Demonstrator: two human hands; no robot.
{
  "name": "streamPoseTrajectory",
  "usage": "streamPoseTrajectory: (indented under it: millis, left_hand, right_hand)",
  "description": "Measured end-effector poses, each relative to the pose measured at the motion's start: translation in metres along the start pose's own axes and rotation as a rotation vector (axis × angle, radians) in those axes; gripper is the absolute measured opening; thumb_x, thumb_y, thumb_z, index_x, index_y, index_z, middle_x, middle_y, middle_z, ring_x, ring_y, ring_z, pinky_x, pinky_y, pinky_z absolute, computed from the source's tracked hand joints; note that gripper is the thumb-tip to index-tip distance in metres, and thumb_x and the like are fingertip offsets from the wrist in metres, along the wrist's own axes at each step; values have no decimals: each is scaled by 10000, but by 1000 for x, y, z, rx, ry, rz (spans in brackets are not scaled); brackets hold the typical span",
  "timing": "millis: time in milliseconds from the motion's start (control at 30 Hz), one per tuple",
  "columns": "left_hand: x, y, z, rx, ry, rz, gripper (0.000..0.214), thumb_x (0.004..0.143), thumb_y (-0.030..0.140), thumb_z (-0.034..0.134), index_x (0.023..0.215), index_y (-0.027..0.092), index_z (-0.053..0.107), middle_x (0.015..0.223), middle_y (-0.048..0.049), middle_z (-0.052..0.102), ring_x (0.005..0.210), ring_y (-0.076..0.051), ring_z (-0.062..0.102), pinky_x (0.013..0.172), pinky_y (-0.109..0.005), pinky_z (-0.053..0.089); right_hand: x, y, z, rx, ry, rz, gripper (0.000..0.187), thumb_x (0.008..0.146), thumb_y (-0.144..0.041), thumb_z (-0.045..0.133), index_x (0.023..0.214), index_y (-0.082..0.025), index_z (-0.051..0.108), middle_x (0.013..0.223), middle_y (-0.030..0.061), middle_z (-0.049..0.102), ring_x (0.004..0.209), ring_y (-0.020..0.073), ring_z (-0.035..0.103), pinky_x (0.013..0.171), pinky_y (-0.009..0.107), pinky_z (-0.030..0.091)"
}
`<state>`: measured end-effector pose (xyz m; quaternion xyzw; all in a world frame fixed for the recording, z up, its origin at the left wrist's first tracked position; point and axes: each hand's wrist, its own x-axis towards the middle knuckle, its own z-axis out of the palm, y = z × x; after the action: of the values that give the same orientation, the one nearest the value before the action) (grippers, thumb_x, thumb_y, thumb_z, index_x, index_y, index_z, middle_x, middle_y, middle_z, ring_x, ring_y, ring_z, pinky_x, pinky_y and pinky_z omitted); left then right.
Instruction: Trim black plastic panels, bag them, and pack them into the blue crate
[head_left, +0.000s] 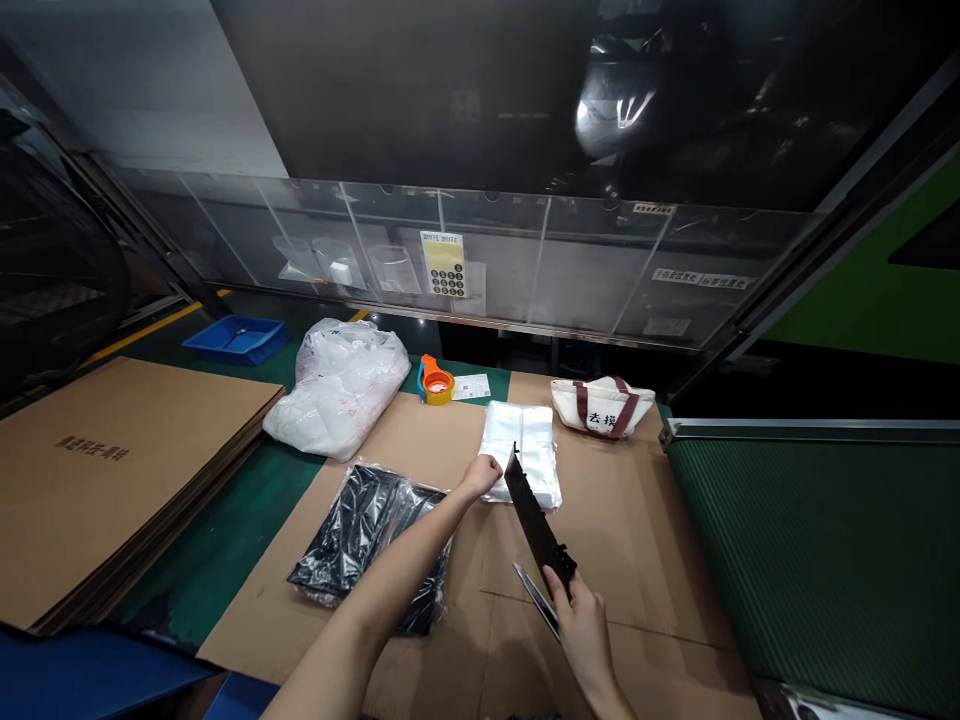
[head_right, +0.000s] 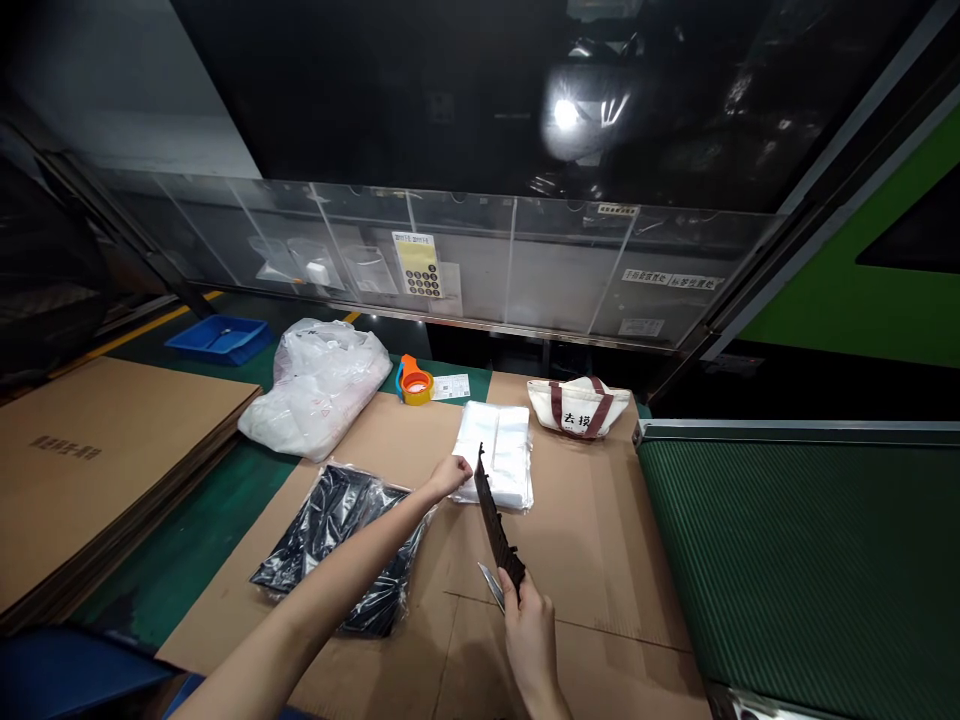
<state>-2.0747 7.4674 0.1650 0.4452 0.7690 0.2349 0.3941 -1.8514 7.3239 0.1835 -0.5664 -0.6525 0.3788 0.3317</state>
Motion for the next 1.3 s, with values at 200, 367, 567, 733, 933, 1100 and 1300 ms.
streamPoseTrajectory:
  millis: [200,367,567,733,933,1100,1300]
  left_hand:
    - [-8,15,1,-300,41,-40,269,849,320,496,1031,125,532,956,-58,578,786,-140,576,674,-314,508]
    - [-18,23,-3,-347,79,12,272,846,325,498,1033,129,524,955,-55,566,780,-139,564,667,-311,499]
    - [-36,9,-13,-189,23,130,242,841,331,504,959,123,543,877,-36,570,724,-124,553,647,-298,484]
    - [-54,8,-23,-36,-101,260,255,838,353,505,842,110,580,802,-20,596,712,-129,570,669,-306,482]
    - [-90,13,-40,193,-108,437,324,840,412,451,861,168,664,849,-18,674,793,-164,601,714,-263,437]
    - [-111,11,-42,447,70,462,333,861,386,391,987,223,653,928,-68,679,874,-235,605,766,-309,416]
    - [-134,13,-29,681,220,472,328,886,233,315,1103,226,561,940,-95,630,812,-222,613,724,-320,452]
  right_hand:
    - [3,4,4,-2,8,-6,449,827,-523,373,856,-157,633,697,123,680,599,246,626,523,276,390]
    - [5,5,-5,6,132,73,435,772,-569,453,564,-196,537,484,52,571,429,169,486,452,270,312]
    - [4,2,-45,642,-33,342,358,677,-486,650,674,-136,572,611,17,608,582,158,560,544,260,427]
    - [-11,8,-68,1190,-421,605,251,733,-282,667,911,-111,621,821,54,679,742,157,627,687,273,489]
    - [-19,13,-54,1408,-264,774,198,687,-158,704,874,-122,650,847,39,700,812,119,643,722,192,507]
    - [-32,8,-46,1434,-153,836,292,620,-169,757,883,-147,632,810,-5,701,671,97,648,547,158,524]
    - [-44,-4,-43,1343,39,863,499,404,-210,855,834,-157,607,762,-35,705,617,104,649,513,157,536]
